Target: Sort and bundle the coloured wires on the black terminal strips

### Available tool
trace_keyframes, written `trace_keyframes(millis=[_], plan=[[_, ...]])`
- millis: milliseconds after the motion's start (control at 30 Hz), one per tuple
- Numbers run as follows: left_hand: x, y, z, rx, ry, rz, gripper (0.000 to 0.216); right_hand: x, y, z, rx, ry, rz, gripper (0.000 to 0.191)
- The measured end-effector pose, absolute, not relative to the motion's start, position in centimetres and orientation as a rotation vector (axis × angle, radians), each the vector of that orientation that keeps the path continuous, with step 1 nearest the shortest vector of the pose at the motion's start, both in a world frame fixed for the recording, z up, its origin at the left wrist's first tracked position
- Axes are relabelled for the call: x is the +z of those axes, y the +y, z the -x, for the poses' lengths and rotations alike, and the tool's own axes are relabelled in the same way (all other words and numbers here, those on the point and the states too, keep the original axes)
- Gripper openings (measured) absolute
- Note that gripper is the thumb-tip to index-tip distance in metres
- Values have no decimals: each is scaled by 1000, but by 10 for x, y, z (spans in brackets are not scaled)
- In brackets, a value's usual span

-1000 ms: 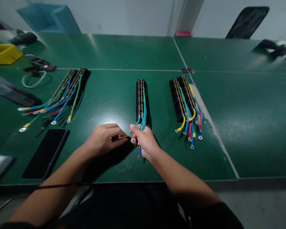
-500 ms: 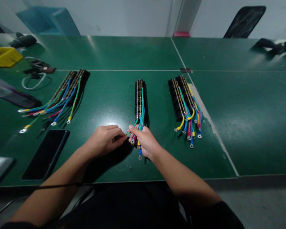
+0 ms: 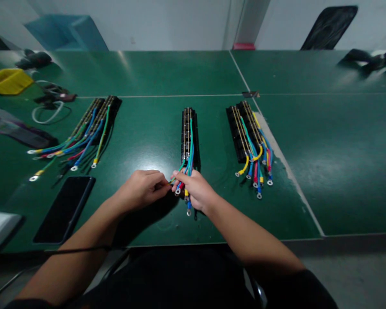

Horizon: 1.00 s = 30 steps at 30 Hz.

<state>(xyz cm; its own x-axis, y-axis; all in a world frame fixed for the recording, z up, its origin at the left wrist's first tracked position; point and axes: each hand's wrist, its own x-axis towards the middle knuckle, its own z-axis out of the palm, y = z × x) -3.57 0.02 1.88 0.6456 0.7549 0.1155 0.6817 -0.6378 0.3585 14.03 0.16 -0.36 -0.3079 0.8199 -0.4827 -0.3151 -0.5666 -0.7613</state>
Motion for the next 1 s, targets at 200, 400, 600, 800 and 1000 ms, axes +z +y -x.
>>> trace_keyframes(millis=[200,400,600,800,1000], plan=[[19,1,37,350,1128,-2570,19,-9,4,-141,1978,-646,1077,14],[21,1,38,310,1113,-2620,21,0,6,-140,2038,-525,1118,17],[18,4,38,313,1133,-2589,18,11,8,-136,2080,-379,1190,16],[21,3,37,265,1084,-2648,22,9,8,-133,2059,-389,1204,16],[17,5,38,298,1124,-2635,16,8,7,-133,2032,-389,1198,12]])
